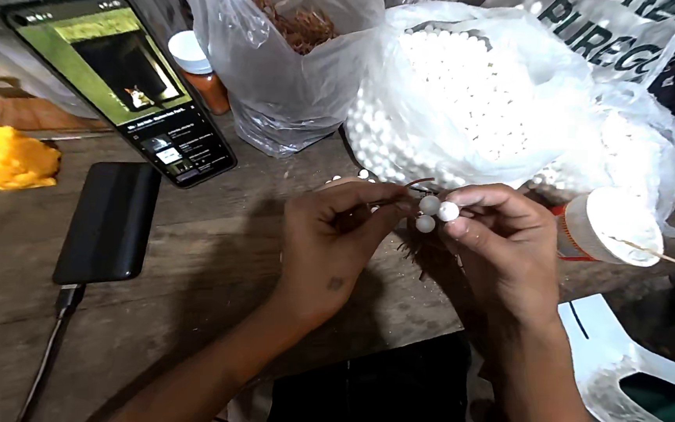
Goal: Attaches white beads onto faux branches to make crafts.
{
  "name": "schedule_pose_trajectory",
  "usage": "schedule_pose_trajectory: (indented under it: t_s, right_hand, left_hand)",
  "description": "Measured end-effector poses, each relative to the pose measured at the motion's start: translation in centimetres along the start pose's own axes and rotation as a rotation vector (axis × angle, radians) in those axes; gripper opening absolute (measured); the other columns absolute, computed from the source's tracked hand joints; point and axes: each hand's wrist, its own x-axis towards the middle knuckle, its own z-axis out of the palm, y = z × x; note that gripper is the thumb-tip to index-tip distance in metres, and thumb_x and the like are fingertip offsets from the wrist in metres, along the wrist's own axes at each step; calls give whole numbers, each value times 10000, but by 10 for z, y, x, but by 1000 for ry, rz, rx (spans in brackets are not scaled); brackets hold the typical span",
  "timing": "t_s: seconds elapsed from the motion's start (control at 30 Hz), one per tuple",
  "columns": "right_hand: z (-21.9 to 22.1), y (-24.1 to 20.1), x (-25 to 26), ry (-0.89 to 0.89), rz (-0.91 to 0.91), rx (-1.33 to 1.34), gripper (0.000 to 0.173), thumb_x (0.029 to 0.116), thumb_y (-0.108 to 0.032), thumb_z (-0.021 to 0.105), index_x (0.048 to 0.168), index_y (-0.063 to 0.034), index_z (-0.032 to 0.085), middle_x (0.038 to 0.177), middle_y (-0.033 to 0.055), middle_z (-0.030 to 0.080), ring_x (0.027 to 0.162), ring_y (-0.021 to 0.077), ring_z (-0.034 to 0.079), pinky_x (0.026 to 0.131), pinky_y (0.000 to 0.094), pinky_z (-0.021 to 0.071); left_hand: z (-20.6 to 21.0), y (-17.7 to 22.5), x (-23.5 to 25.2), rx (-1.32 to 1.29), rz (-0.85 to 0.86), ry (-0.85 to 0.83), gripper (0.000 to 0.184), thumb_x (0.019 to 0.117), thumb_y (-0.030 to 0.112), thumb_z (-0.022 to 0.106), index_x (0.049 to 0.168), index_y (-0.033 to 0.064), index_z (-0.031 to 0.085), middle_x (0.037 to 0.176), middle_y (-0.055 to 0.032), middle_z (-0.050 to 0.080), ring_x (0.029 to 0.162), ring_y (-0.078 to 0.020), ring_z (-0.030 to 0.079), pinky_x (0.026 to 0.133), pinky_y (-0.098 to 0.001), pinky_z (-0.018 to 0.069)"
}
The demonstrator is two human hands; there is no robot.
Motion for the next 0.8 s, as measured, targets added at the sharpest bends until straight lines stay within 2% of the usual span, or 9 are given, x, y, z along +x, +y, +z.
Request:
schedule_pose_trajectory:
  t_s: [0.8]
  right_hand:
    - [-1,0,0,6,-22,-49,140,875,-143,802,1014,-142,788,854,-68,736,712,14,670,685,187,599]
  left_hand:
    - [3,-1,0,50,27,-3,139,883,-6,740,1017,6,774,862,14,702,615,25,569,527,-117,485]
